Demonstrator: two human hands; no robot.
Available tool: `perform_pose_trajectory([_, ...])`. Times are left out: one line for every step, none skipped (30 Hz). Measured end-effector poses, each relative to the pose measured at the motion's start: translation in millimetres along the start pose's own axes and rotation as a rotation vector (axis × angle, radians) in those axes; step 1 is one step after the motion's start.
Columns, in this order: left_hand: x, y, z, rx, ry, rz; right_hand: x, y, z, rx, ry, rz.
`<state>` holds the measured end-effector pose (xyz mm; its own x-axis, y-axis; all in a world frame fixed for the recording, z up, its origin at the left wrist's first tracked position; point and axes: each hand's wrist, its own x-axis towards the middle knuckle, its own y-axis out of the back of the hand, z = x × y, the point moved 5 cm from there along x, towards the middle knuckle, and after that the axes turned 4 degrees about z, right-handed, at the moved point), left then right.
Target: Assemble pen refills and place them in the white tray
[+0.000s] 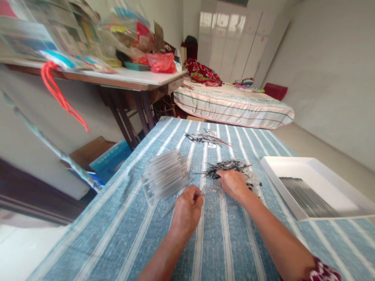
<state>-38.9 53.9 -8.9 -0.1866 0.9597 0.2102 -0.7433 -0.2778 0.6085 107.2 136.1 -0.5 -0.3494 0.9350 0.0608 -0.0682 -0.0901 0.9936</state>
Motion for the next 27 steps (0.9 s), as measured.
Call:
perform_pose_trajectory([-0.4, -1.9, -0.7, -0.030, 0.016, -0.017, 2.9, -0.9, -1.6, -0.008, 0.013, -0.003])
perform_pose_trajectory([-0.6, -3.2, -1.0, -0.059, 0.025, -0.030, 4.9, -1.5, -3.0, -0.010, 0.025, -0.005])
perform_pose_trajectory([-0.7, -4.1, -1.2, -0.089, 0.030, -0.038, 5.6, -1.5, -4.3, -0.013, 0.038, -0.007])
perform_pose_trajectory([-0.7, -4.5, -1.3, -0.117, 0.034, -0.042, 5.1, -0.8, -5.5, -0.015, 0.053, -0.007])
perform_pose_trajectory([-0.6, -4.7, -1.5, -0.143, 0.037, -0.046, 3.2, 0.5, -6.6, -0.014, 0.069, -0.009])
perform_pose_trajectory([-0.5, -4.8, -1.8, -0.165, 0.042, -0.049, 0.1, 2.6, -8.1, -0.007, 0.095, -0.007])
perform_pose_trajectory([-0.3, -5.0, -2.0, -0.184, 0.046, -0.054, -4.1, 5.4, -10.1, 0.006, 0.131, 0.001])
perform_pose_trajectory([-0.2, -5.2, -2.1, -0.201, 0.050, -0.061, -9.0, 8.6, -12.4, 0.024, 0.174, 0.016])
perform_pose_trajectory([-0.1, -5.4, -2.0, -0.216, 0.051, -0.069, -14.3, 12.1, -14.8, 0.044, 0.220, 0.039])
perform_pose_trajectory([-0.2, -5.5, -1.6, -0.227, 0.052, -0.076, -19.6, 15.6, -17.1, 0.060, 0.264, 0.068])
perform_pose_trajectory([-0.3, -5.4, -0.9, -0.236, 0.051, -0.079, -24.6, 18.7, -19.1, 0.070, 0.302, 0.099])
perform_pose_trajectory([-0.4, -5.0, 0.1, -0.242, 0.049, -0.079, -28.9, 21.3, -20.6, 0.073, 0.330, 0.129])
perform_pose_trajectory([-0.6, -4.7, 1.4, -0.248, 0.046, -0.080, -32.4, 23.0, -21.7, 0.070, 0.347, 0.153])
perform_pose_trajectory([-0.7, -4.4, 2.8, -0.254, 0.043, -0.082, -35.2, 24.3, -22.8, 0.064, 0.361, 0.173])
perform_pose_trajectory([-0.9, -4.4, 4.1, -0.263, 0.041, -0.088, -37.2, 25.3, -23.7, 0.058, 0.373, 0.190])
perform_pose_trajectory([-1.0, -4.6, 5.2, -0.271, 0.042, -0.096, -38.8, 26.1, -24.6, 0.049, 0.385, 0.201])
perform_pose_trajectory([-1.2, -5.1, 5.9, -0.278, 0.044, -0.106, -39.9, 26.9, -25.4, 0.039, 0.394, 0.210])
perform_pose_trajectory([-1.4, -6.0, 6.2, -0.284, 0.047, -0.116, -40.8, 27.6, -26.2, 0.025, 0.402, 0.213])
perform_pose_trajectory([-1.7, -6.8, 6.1, -0.290, 0.050, -0.124, -41.5, 28.4, -26.9, 0.008, 0.408, 0.214])
perform_pose_trajectory([-2.0, -7.8, 5.8, -0.297, 0.053, -0.130, -42.1, 29.3, -27.6, -0.011, 0.415, 0.211])
perform_pose_trajectory([-2.3, -8.9, 5.3, -0.305, 0.055, -0.137, -42.9, 30.3, -28.5, -0.028, 0.423, 0.208])
perform_pose_trajectory([-2.7, -10.1, 4.8, -0.317, 0.059, -0.146, -43.8, 31.4, -29.6, -0.044, 0.437, 0.205])
perform_pose_trajectory([-3.2, -11.3, 4.2, -0.330, 0.066, -0.155, -44.9, 32.8, -30.8, -0.058, 0.452, 0.204])
perform_pose_trajectory([-3.8, -12.4, 3.7, -0.346, 0.080, -0.167, -46.2, 34.4, -32.1, -0.071, 0.469, 0.205])
perform_pose_trajectory([-4.3, -13.4, 3.4, -0.365, 0.100, -0.180, -47.7, 36.2, -33.3, -0.085, 0.483, 0.210])
perform_pose_trajectory([-4.9, -14.2, 3.3, -0.387, 0.125, -0.195, -49.2, 38.1, -34.3, -0.099, 0.492, 0.220])
perform_pose_trajectory([-5.5, -14.7, 3.4, -0.415, 0.156, -0.209, -50.8, 40.0, -35.1, -0.115, 0.497, 0.235])
